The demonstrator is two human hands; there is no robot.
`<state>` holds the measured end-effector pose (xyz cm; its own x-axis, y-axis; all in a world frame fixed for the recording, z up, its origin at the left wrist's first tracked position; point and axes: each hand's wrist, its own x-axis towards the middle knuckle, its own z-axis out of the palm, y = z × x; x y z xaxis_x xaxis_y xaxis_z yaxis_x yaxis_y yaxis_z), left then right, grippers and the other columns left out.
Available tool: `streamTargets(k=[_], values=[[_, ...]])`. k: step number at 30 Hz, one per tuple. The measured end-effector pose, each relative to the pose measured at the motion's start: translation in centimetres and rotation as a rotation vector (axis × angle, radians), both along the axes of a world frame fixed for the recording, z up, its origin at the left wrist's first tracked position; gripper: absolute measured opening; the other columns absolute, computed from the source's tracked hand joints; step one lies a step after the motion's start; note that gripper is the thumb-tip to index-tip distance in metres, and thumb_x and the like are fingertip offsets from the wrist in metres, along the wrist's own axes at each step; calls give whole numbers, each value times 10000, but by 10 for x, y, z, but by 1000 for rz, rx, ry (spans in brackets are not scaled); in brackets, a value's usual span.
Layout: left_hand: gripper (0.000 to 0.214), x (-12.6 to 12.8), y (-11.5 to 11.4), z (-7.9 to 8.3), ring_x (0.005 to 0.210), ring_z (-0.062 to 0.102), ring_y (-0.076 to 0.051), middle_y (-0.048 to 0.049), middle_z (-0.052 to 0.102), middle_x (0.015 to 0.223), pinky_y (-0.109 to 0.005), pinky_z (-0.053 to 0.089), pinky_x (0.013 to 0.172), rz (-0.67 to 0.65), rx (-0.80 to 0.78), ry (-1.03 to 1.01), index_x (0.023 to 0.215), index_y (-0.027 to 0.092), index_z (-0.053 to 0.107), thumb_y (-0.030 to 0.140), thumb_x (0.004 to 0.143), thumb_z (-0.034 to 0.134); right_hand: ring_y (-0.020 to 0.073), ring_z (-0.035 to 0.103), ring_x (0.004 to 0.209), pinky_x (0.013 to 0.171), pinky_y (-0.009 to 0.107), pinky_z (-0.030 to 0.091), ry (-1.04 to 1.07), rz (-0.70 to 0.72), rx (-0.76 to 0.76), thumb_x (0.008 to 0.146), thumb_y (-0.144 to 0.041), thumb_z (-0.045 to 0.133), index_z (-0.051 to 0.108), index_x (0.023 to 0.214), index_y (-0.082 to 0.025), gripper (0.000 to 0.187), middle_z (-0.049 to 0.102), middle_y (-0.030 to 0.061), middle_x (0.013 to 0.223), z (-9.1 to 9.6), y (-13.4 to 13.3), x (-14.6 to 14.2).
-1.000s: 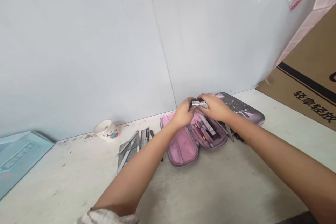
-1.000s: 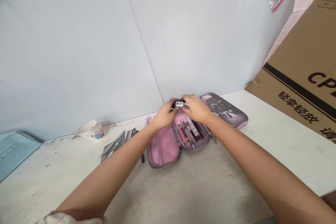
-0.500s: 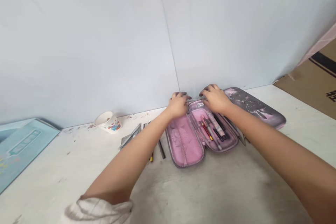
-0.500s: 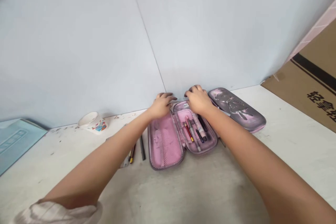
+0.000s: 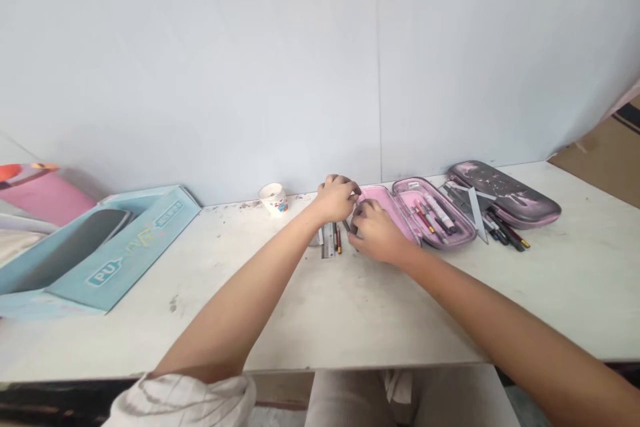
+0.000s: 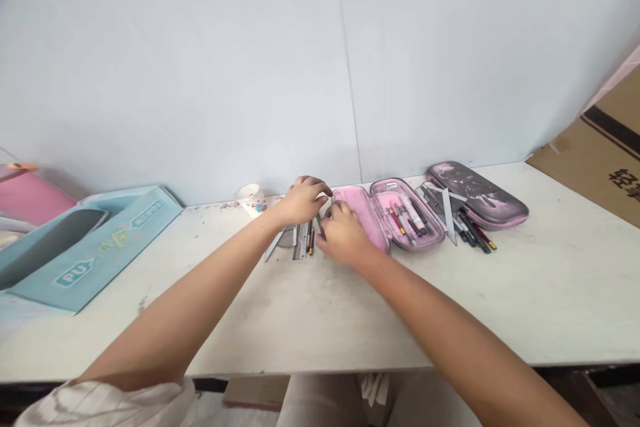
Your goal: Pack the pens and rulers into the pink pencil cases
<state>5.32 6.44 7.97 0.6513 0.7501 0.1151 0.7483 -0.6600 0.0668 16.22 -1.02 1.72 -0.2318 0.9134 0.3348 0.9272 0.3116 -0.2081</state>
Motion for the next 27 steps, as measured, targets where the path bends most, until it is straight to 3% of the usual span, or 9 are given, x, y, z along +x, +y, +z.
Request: streamTargets(k=[6,10,13,17,22,25,27], values=[[313,-44,-31,-30,1187,364,-305,-96,518,1207,-490,349,933,81,-52,-34,1050,224,595,325,831,396,318,349,1127,982,502,238,-88,-51,23,751,-412,480,590,1118,-63,518,512,205,1157,-24,-10,-44],[290,-68,-38,-36,1130,440,-265,-97,585,1104,-415,347,945,122,-58,-102,991,183,617,304,824,413,320,369,1101,1011,521,175,-157,-88,36,748,-359,484,664,965,-94,387,553,198,1063,-22,-13,-44],[284,-71,-43,-37,919,553,-224,-85,639,867,-342,407,832,186,-127,-236,849,156,638,320,827,408,309,396,1051,997,489,212,-112,-149,124,763,-343,465,670,910,-86,360,556,189,1005,-15,-17,-32],[375,-44,-56,-43,677,561,-172,-51,612,684,-283,422,631,265,-430,-630,746,143,619,480,790,461,285,391,1035,977,444,256,-17,-180,330,766,-312,464,646,896,-120,295,534,151,1005,-9,-27,-7],[281,22,-62,-49,643,551,-121,-31,601,670,-261,433,662,166,-767,-1078,701,122,588,401,694,621,279,373,1063,972,452,263,31,-158,495,766,-298,483,608,860,-143,220,509,132,1002,-6,-39,39],[252,62,-60,-50,671,565,-128,-43,620,702,-273,441,694,83,-778,-1068,729,112,602,363,729,585,280,381,1053,959,455,275,19,-234,527,762,-290,480,592,848,-149,200,500,129,999,-12,-45,76],[258,85,-61,-51,718,575,-144,-60,640,758,-280,442,711,35,-668,-922,777,113,612,351,783,512,278,389,1050,961,457,271,11,-290,523,764,-281,472,588,850,-150,196,504,129,1007,-19,-48,102]])
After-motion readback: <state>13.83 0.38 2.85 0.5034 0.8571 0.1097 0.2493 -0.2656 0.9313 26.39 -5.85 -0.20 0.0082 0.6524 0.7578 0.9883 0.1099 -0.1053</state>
